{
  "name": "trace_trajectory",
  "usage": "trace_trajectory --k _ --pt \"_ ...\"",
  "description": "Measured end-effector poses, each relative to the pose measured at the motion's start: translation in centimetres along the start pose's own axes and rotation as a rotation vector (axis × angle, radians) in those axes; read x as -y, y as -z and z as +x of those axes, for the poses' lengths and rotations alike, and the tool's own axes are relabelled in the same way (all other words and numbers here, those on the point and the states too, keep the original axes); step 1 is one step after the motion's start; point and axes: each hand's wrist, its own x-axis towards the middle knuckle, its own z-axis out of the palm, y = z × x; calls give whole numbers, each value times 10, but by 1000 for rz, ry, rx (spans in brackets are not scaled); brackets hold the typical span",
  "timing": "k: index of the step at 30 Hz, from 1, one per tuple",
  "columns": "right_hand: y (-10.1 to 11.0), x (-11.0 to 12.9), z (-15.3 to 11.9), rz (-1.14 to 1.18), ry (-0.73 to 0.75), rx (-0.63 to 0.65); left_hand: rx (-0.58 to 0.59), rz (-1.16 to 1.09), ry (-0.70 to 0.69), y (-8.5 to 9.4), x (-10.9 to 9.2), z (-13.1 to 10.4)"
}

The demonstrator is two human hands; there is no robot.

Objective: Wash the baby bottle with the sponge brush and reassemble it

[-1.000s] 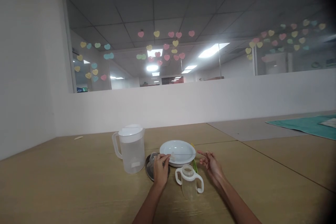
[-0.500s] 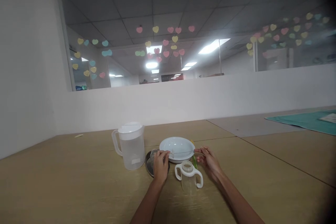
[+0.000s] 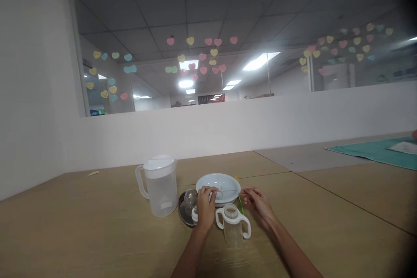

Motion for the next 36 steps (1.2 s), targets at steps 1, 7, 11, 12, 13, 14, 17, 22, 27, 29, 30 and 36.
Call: trace_trajectory --k 1,7,11,12,13,14,17,22,27,29,30,36 --pt "1 1 0 4 -2 -16 2 -22 -8 -2 -2 3" --pt "4 7 -1 31 -21 -17 70 -38 -36 -3 -3 12" --pt "4 7 -1 72 -31 -3 87 -59 -34 -5 -1 9" --pt "3 7 -1 80 -31 -2 86 -64 -35 -6 0 7" --pt "3 7 -1 86 -31 1 84 -65 -35 -7 0 5" --pt "3 6 -1 89 -33 4 82 -60 -35 -8 0 4" --pt "3 4 0 80 -43 17 84 -22 -34 -10 0 1" --pt "2 1 -1 68 -60 55 84 8 -29 -11 -1 -1" --pt "-5 3 -7 28 -65 114 92 29 -30 -11 -4 -2" --pt "-9 3 -10 -5 -79 137 108 39 -31 -11 -5 -3" --pt "-10 2 -11 -22 -86 150 114 41 -31 -11 -6 -4" --pt "-10 -8 -13 -144 -119 236 122 32 -38 -11 -10 -5"
